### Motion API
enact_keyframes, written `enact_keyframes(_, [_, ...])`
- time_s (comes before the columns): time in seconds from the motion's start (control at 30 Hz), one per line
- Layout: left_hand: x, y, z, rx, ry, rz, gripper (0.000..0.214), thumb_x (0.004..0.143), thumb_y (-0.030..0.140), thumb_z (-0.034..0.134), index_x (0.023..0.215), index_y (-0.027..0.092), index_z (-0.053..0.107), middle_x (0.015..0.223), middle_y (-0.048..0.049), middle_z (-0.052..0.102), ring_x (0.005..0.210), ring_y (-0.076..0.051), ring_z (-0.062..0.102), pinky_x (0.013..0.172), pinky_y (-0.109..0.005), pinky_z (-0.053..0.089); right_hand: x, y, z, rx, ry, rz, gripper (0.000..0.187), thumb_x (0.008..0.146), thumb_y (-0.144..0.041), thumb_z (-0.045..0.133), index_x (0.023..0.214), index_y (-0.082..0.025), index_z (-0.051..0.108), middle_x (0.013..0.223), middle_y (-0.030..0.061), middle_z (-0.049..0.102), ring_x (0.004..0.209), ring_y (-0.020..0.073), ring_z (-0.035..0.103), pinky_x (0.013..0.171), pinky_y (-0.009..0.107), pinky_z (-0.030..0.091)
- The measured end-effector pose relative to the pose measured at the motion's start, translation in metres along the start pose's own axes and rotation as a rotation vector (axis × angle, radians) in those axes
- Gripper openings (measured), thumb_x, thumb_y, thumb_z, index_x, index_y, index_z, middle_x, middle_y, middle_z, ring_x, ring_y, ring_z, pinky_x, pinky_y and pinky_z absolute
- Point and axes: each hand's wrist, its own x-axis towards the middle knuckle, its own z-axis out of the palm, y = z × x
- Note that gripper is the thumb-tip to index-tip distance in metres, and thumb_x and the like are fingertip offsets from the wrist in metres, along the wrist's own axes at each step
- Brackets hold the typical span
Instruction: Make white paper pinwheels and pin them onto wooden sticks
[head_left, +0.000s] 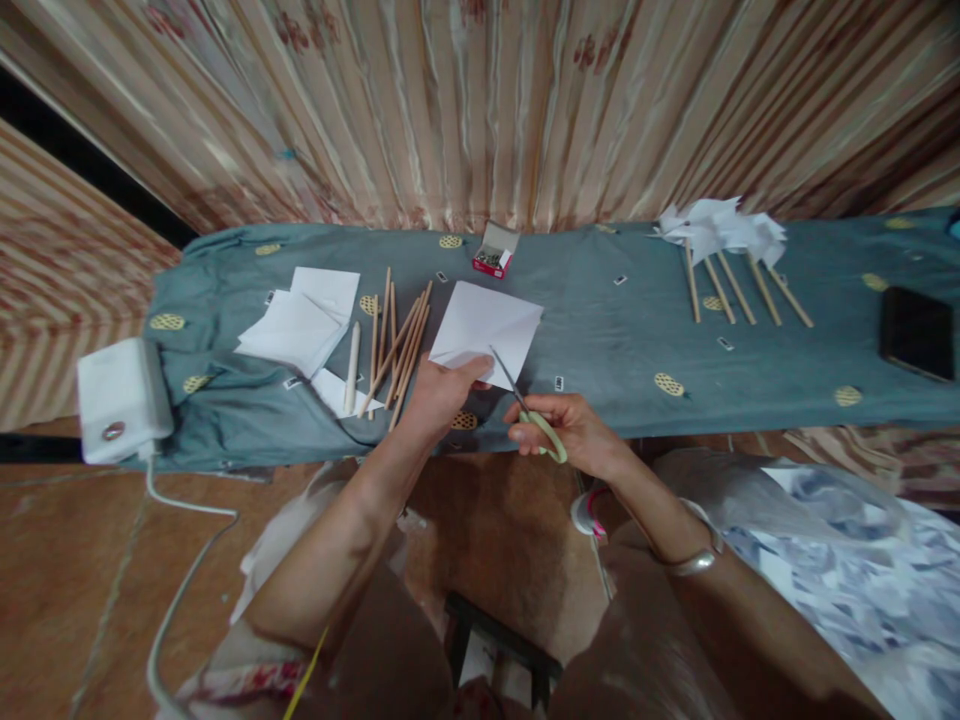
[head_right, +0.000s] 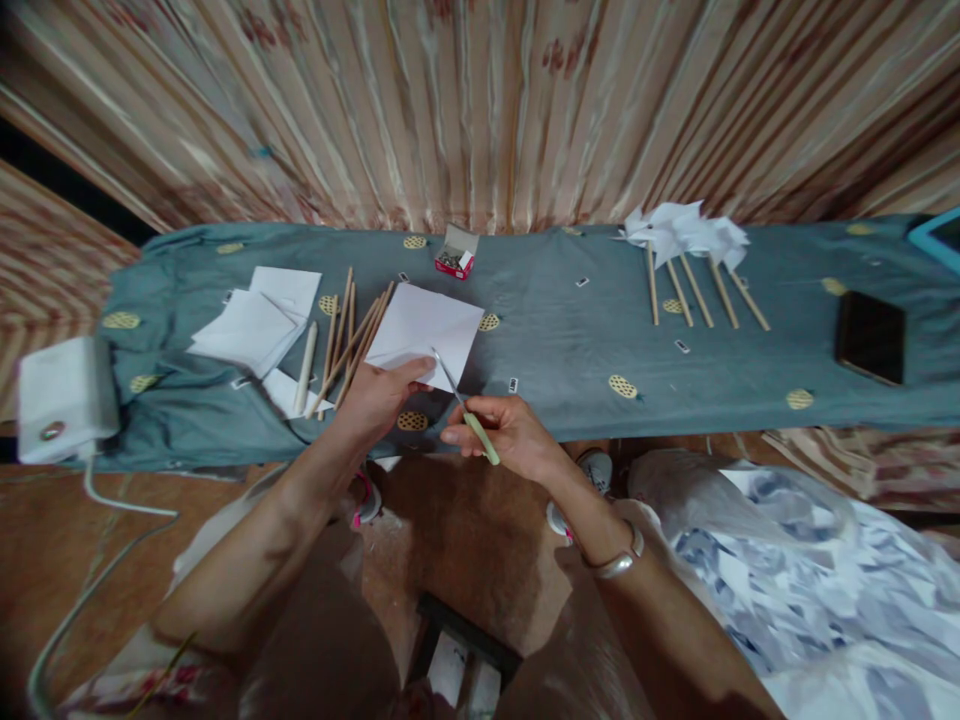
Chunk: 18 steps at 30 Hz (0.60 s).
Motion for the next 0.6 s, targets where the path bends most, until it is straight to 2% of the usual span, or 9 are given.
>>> enact_keyframes(0.6, [-0.0024,0.0018,-0.0002,-0.005,-0.027,-0.011,0.024,0.051,0.027,0.075,0.069,0.015,0.066,0.072,-0.0038,0.067,0.062,-0.016,0.059,0.052,-0.025,0.049,0.0002,0.0001,-0.0004,-0.021,0.005,-0.013,0.037,0.060,-0.049,0.083,0.070,-0.017,0.068,0.052,-0.0042,0.057,0.047,0.0066,0.049,0.046,0.019,0.038])
